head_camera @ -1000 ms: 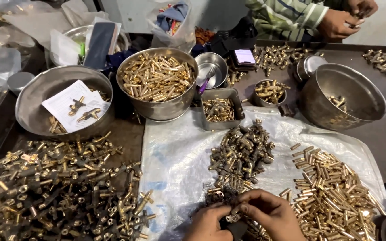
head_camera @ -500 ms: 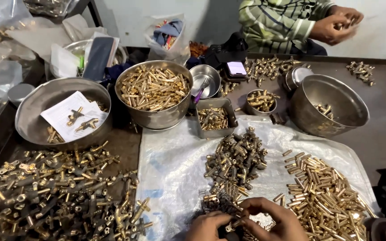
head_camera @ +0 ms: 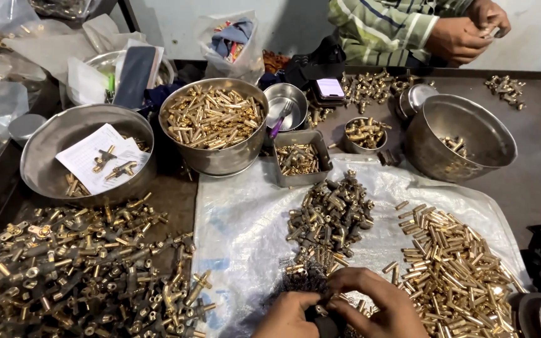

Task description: The recorder is manually assembling and sorting various brass valve components at a workshop bench.

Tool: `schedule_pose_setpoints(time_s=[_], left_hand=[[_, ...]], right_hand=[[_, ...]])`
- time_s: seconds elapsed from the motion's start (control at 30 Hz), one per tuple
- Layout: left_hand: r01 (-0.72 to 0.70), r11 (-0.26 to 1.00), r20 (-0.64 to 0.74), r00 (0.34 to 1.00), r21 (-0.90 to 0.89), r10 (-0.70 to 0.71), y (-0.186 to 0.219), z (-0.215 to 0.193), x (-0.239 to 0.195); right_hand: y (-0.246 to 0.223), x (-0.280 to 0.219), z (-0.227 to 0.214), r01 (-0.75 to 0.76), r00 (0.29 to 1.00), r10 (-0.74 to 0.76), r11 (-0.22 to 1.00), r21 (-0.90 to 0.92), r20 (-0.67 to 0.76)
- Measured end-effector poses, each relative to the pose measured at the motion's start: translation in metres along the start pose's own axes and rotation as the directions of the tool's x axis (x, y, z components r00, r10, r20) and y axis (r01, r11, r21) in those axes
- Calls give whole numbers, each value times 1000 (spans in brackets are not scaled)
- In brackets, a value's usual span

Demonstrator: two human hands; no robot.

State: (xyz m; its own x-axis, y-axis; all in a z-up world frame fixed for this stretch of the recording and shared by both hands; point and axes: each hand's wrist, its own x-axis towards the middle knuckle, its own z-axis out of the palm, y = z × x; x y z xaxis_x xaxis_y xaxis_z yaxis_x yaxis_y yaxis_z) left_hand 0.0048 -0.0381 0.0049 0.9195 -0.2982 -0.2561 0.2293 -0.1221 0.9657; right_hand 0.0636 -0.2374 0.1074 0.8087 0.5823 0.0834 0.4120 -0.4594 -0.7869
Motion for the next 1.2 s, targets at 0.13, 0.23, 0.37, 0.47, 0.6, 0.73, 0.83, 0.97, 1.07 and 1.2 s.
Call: schedule_pose_setpoints(time_s=[0.13, 0.23, 0.37, 0.47, 0.6, 0.73, 0.83, 0.97, 1.07, 1.2], left_hand=[[229, 956, 166, 966, -182, -200, -19, 1, 11], [10, 897, 206, 974, -443, 91, -20, 7, 10], [148, 979, -42, 987, -144, -155, -88, 16, 30], [361, 850, -34, 914, -385, -404, -32, 11, 14], [288, 814, 113, 957, -504, -268, 10, -2, 3], [290, 801, 62, 951, -524, -303, 6, -2, 6], [268, 828, 48, 958, -492, -282, 2, -4, 7], [210, 842, 3, 971, -497, -241, 4, -1, 7], [200, 821, -8, 970, -534, -241, 15, -8, 0], [218, 737, 43, 968, -640, -249, 17, -14, 1]], right_hand=[[24, -1, 1, -333, 943, 296, 856, 396, 152], [26, -3, 1, -321, 946, 256, 824, 467, 200], [31, -8, 10, -155, 985, 111, 898, 411, 129], [38, -13, 10, 5, 1000, -10, 963, 269, 16], [62, -4, -36, -342, 936, 332, 937, -70, -118], [81, -11, -62, -424, 896, 420, 710, -562, -146], [79, -17, -47, -392, 908, 393, 669, -632, -146], [105, -18, -37, -329, 936, 323, 657, -678, -141], [87, -6, -36, -353, 911, 394, 583, -731, -125], [38, 14, -27, -452, 891, 428, 793, -409, -155]])
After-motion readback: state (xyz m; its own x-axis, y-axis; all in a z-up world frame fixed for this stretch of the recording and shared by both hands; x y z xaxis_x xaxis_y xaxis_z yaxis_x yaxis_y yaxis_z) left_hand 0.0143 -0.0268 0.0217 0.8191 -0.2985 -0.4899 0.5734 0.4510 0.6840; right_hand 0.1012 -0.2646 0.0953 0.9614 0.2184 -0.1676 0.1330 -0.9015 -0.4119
